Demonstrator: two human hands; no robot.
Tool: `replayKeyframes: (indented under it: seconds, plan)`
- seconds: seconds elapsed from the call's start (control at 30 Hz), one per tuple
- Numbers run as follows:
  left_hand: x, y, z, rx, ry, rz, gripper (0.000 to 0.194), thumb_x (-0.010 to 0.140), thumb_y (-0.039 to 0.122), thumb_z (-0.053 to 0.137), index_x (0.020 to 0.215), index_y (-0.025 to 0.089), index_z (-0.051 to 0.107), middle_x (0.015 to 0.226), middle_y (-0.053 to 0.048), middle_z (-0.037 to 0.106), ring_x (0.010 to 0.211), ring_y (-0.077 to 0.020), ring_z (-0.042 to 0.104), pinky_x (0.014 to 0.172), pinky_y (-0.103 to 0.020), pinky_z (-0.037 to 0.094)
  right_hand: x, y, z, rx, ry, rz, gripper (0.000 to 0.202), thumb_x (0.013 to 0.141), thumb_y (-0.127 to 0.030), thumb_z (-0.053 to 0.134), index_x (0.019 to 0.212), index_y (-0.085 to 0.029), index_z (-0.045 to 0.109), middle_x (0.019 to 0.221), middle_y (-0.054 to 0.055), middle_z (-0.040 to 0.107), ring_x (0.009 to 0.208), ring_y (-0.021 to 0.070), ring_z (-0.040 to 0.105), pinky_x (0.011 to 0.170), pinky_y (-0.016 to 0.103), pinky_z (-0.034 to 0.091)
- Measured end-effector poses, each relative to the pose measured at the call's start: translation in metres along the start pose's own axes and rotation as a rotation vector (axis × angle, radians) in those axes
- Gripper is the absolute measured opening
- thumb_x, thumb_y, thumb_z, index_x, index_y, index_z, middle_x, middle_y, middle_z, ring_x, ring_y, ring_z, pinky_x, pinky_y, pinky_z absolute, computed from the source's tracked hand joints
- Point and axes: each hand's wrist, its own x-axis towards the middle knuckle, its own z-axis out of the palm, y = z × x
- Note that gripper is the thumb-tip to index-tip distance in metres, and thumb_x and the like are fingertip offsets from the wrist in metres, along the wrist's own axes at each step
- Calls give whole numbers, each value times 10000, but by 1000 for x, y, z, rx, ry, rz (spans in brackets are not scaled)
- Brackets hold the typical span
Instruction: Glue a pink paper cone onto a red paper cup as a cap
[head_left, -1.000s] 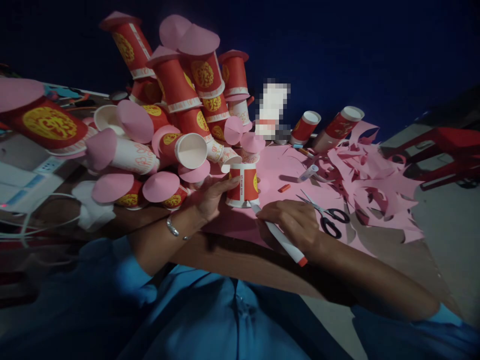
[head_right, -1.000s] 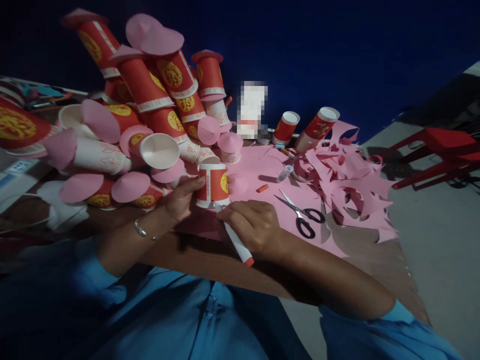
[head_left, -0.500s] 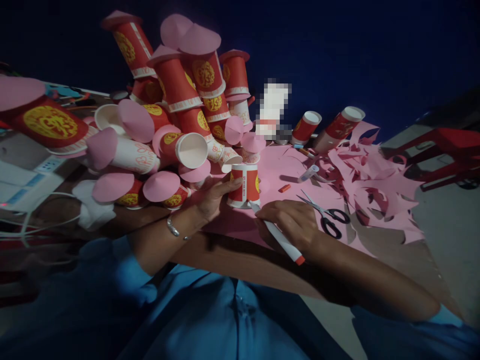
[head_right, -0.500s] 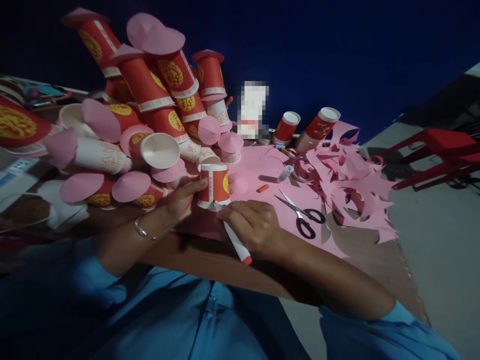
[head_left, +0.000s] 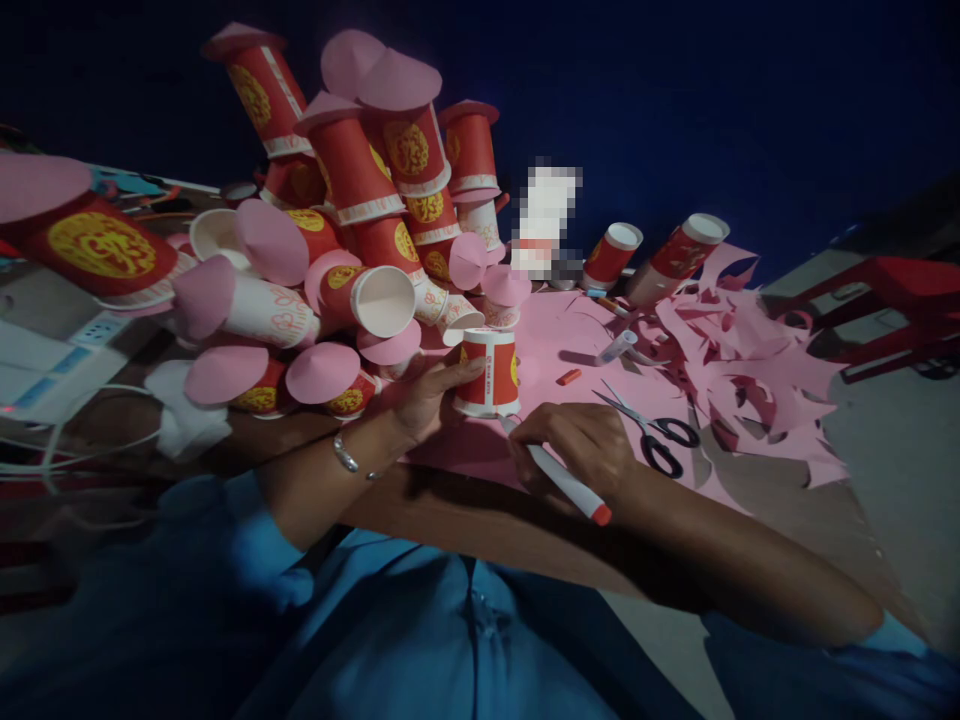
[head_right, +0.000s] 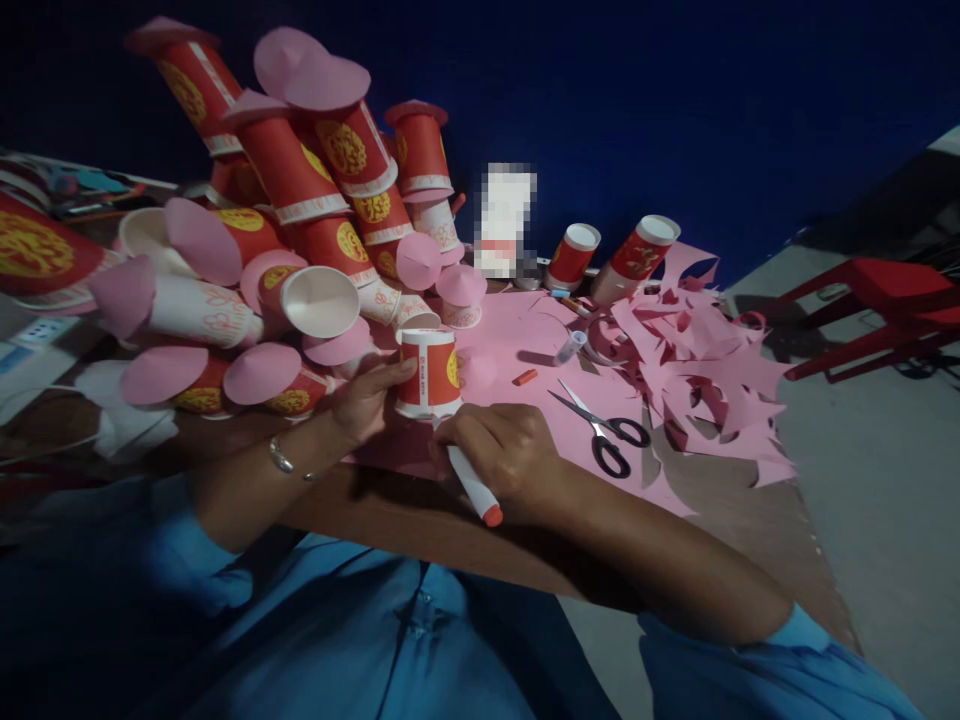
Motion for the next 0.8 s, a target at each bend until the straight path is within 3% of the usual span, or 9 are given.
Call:
replayKeyframes:
  seconds: [0.3, 0.63, 0.8]
  plan:
    - [-1, 0, 1, 20, 53, 23, 426, 710, 319, 899, 1071, 134, 766, 1057, -127, 829, 1253, -398, 713, 1096, -513, 578, 0, 3, 1, -123, 97, -82, 147, 905, -48, 639, 945, -188, 618, 719, -19, 699, 575, 113, 641, 535, 243, 481]
    - [-1, -1, 1, 67, -15, 24, 564, 708, 424, 923, 1182, 162, 763, 1076, -117, 831, 1184, -386, 745, 1047, -505, 593, 0, 3, 2, -163, 76, -96, 131, 919, -46, 662, 915, -173, 630, 724, -16, 696, 579, 106, 624, 537, 242, 470]
    - [-1, -1, 1, 77, -1, 7, 617, 708, 387, 917, 1254, 165, 735, 1091, -109, 827, 1166, -372, 751, 1046, -494, 584, 0, 4, 4, -177, 94, -104, 119, 929, -62, 654, 903, -175, 625, 699, -19, 682, 551, 104, 593, 526, 242, 447]
